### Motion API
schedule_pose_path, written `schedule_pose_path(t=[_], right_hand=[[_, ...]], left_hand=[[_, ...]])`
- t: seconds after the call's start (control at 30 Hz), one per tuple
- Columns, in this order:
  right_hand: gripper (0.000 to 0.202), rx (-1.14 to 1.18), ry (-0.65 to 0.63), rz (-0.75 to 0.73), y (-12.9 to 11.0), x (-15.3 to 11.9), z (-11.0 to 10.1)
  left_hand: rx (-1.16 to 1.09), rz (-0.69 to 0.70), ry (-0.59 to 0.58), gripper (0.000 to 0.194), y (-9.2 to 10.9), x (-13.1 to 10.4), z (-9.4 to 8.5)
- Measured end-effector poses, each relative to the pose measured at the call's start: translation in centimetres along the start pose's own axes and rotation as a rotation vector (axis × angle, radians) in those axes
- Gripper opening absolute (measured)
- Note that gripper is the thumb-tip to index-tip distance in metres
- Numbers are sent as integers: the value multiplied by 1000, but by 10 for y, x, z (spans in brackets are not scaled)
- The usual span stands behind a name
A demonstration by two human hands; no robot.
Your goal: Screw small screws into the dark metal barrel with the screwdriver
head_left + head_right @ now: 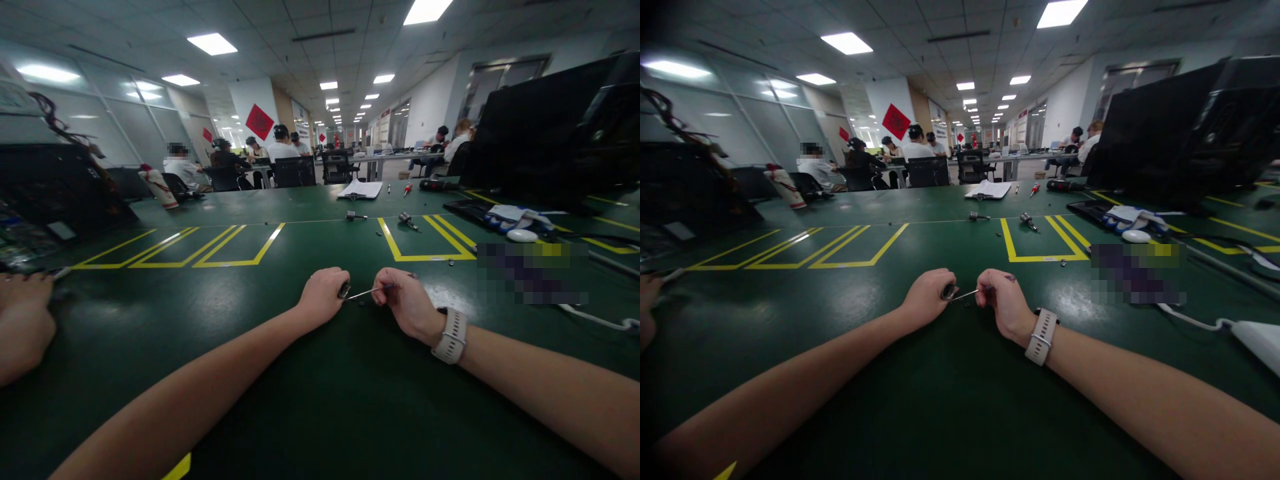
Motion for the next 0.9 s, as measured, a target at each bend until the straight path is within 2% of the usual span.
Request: schedule_pose_path(t=[0.3,0.63,0.77,0.9], right_hand=[[17,7,21,-5,2,0,-2],[14,-12,99,-47,1,0,-7],[11,-77,150,-47,1,0,-5],[14,-277,59,13,2,1,3]], left_hand=[[-70,-52,16,7,0,-1,-1],[-322,-324,187,13,-13,0,-3],[-367,-353,215,12,-16,0,-3],[-352,-352,244,12,-15,0,-2]])
Point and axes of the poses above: each hand's wrist, its own x-axis towards the middle knuckle, its own z-axis out of the palm, y = z × x, the point moved 2 cm from there along x, towards the middle knuckle, and after that the axes turned 11 degrees about -y, right-handed, at the moved point
